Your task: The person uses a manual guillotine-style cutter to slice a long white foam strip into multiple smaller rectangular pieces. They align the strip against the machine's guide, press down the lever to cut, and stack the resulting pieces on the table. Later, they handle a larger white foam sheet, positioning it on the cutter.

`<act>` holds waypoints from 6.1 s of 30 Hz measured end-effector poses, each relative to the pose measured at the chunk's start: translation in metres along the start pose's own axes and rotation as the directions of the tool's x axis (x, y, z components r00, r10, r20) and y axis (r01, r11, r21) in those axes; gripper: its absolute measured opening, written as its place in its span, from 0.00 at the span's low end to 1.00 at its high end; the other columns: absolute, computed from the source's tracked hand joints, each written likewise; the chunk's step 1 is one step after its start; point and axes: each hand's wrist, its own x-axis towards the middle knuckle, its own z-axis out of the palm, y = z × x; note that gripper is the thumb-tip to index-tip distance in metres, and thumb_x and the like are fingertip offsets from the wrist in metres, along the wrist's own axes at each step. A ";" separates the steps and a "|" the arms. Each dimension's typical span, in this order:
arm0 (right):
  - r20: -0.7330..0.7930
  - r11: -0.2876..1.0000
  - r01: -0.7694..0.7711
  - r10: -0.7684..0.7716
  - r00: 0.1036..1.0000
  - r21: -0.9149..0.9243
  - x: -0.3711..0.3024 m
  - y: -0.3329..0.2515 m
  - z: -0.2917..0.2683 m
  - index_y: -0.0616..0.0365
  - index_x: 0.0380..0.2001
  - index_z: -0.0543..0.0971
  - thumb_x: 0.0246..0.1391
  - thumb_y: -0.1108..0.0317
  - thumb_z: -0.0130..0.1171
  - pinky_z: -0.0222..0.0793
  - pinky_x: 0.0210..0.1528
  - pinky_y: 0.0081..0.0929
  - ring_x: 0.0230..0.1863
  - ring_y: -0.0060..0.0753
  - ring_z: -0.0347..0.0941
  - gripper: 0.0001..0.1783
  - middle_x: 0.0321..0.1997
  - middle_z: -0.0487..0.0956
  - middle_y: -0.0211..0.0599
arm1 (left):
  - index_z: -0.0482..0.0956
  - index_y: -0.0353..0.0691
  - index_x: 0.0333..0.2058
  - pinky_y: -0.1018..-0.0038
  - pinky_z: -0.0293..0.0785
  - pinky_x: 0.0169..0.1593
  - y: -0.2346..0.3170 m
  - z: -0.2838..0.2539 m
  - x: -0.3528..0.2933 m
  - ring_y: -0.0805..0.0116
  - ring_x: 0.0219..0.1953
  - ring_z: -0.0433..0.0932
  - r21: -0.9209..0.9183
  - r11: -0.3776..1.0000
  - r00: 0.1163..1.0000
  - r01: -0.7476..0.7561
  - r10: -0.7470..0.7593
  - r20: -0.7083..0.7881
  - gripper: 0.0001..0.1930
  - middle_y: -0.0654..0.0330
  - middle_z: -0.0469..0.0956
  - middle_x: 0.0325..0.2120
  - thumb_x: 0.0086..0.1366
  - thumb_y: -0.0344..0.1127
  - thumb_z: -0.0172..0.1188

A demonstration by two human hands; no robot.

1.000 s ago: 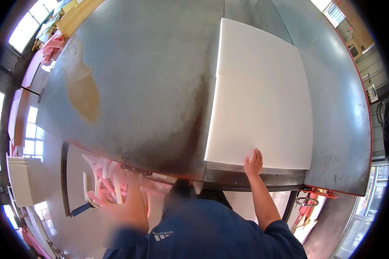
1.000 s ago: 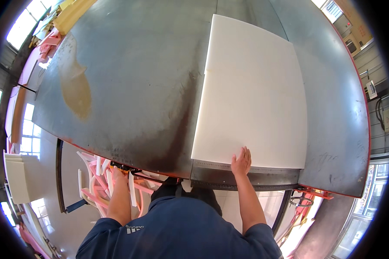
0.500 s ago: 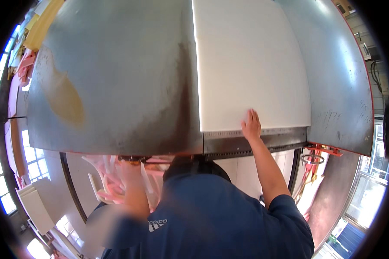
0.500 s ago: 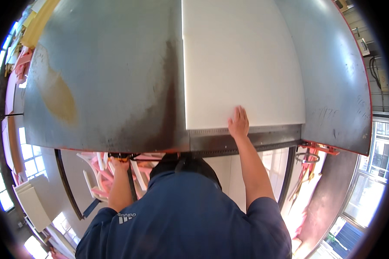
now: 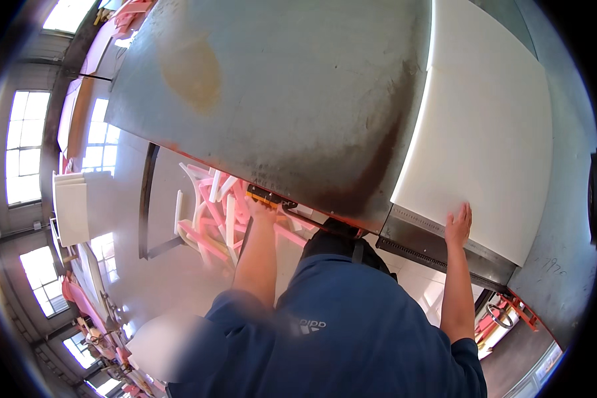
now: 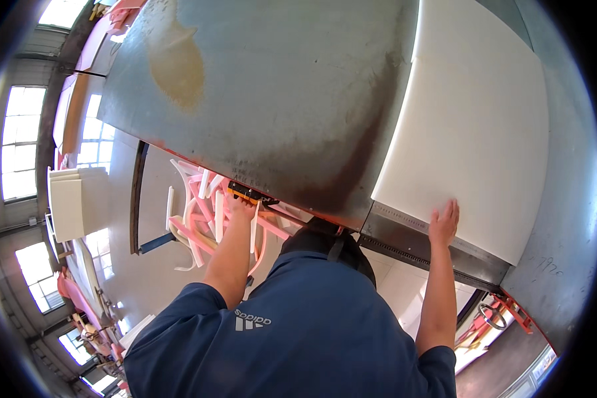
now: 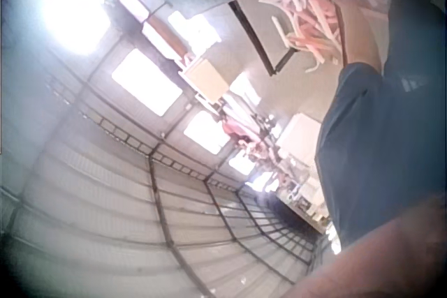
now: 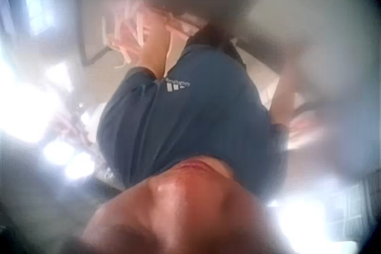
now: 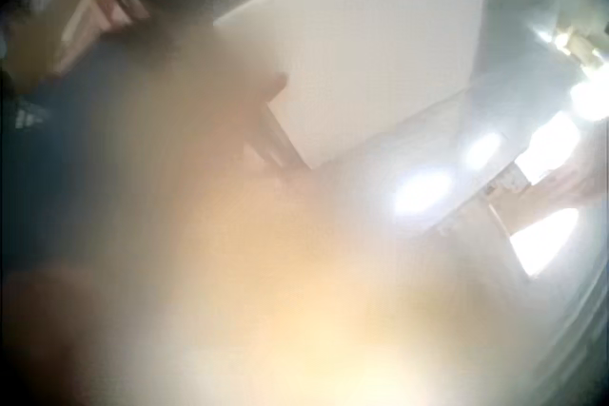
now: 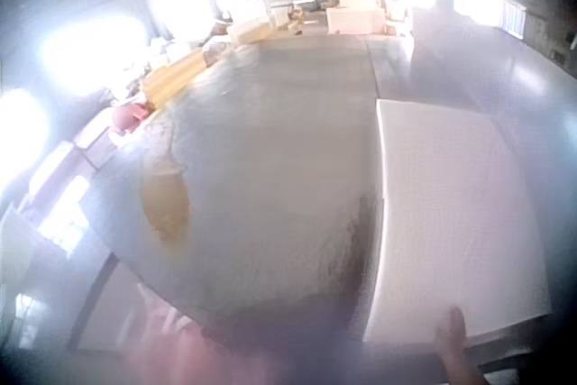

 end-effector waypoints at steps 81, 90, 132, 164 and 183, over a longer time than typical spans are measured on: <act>-0.320 -0.519 0.467 0.350 0.880 0.715 0.050 0.143 -0.312 0.67 0.49 0.80 0.53 0.59 0.72 0.75 0.40 0.31 0.38 0.29 0.80 0.26 0.38 0.84 0.37 | 0.52 0.37 0.72 0.54 0.64 0.67 -0.398 0.259 -0.470 0.44 0.69 0.64 -0.508 -0.584 -0.354 -0.633 -0.365 0.861 0.58 0.43 0.62 0.69 0.47 0.49 0.78; -0.662 0.134 0.657 0.308 0.684 0.741 0.097 -0.001 -0.474 0.60 0.74 0.57 0.45 0.50 0.71 0.55 0.73 0.44 0.74 0.59 0.51 0.57 0.65 0.64 0.54 | 0.72 0.26 0.57 0.66 0.75 0.56 -0.240 0.413 -0.592 0.57 0.48 0.80 -0.413 -0.210 -0.424 -0.886 0.006 0.906 0.31 0.48 0.80 0.49 0.53 0.12 0.67; -0.666 0.028 0.714 0.386 0.638 0.700 0.073 -0.052 -0.459 0.59 0.70 0.60 0.49 0.60 0.70 0.58 0.71 0.49 0.76 0.60 0.50 0.48 0.68 0.62 0.58 | 0.78 0.33 0.47 0.72 0.78 0.49 -0.222 0.378 -0.586 0.64 0.43 0.80 -0.301 -0.151 -0.321 -0.942 0.133 0.938 0.22 0.60 0.80 0.42 0.52 0.12 0.65; 0.575 -0.551 -0.196 0.689 0.440 0.811 0.006 0.200 0.013 0.62 0.51 0.75 0.61 0.46 0.65 0.79 0.44 0.43 0.43 0.38 0.81 0.29 0.46 0.81 0.39 | 0.73 0.38 0.55 0.59 0.79 0.51 -0.287 0.318 -0.172 0.58 0.51 0.79 0.672 0.449 0.601 -0.589 -0.312 0.736 0.19 0.55 0.78 0.50 0.73 0.43 0.55; 0.438 -0.104 -0.658 0.821 0.366 0.746 0.016 0.214 -0.031 0.66 0.47 0.80 0.60 0.39 0.59 0.75 0.55 0.44 0.54 0.52 0.80 0.35 0.48 0.83 0.54 | 0.71 0.39 0.60 0.55 0.78 0.55 -0.284 0.330 -0.172 0.53 0.55 0.78 0.769 0.430 0.592 -0.473 -0.491 0.639 0.23 0.53 0.77 0.55 0.76 0.49 0.49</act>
